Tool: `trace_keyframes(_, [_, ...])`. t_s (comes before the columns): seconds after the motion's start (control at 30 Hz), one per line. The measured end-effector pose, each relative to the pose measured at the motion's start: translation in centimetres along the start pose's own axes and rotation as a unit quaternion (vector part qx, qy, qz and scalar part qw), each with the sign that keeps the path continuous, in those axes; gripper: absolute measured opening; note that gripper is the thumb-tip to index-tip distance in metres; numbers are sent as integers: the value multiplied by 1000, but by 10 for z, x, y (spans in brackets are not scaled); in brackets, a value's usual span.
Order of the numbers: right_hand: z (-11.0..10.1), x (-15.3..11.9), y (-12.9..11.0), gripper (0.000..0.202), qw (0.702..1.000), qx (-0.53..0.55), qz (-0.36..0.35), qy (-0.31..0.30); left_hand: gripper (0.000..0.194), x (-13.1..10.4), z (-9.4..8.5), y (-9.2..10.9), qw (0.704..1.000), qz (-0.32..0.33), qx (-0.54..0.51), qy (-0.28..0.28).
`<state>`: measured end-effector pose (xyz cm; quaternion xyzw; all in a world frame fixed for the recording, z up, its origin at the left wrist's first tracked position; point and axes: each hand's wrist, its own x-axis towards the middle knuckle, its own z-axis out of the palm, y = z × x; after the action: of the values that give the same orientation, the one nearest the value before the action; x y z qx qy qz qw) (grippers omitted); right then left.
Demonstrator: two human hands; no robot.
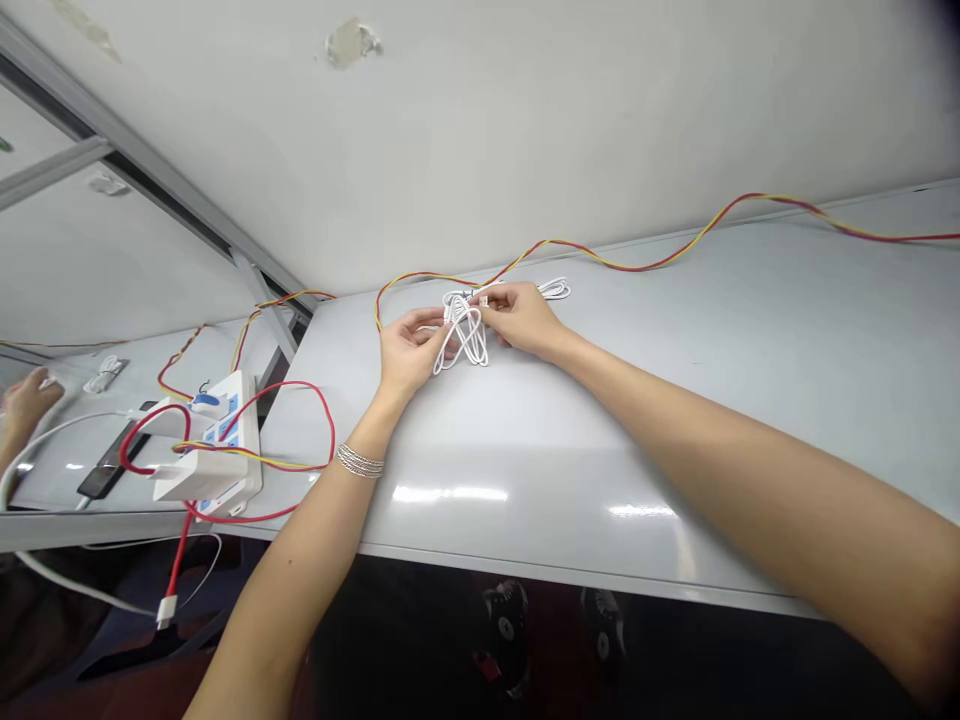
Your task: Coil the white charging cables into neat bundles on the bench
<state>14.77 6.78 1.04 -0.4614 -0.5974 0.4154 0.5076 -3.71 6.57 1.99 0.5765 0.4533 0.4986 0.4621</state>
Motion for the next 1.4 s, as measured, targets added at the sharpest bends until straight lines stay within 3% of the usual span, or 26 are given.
trace_keyframes(0.57, [0, -2, -2, 20, 1000, -10, 24, 0, 43, 2, -2, 1, 999, -3, -32, -6])
trace_keyframes(0.77, [0, -1, -1, 18, 1000, -19, 19, 6, 26, 2, -4, 0, 998, 12, -63, -15])
trace_keyframes(0.97, [0, -2, -3, 18, 1000, -10, 24, 2, 40, 3, -6, -6, 996, 28, -63, -49])
trace_keyframes(1.23, [0, -1, -2, 17, 1000, -13, 21, 5, 40, 2, -4, -3, 998, 12, -60, -29])
trace_keyframes(1.4, [0, -2, -3, 15, 1000, -12, 26, 1, 41, 2, -3, -2, 997, 44, -64, -16])
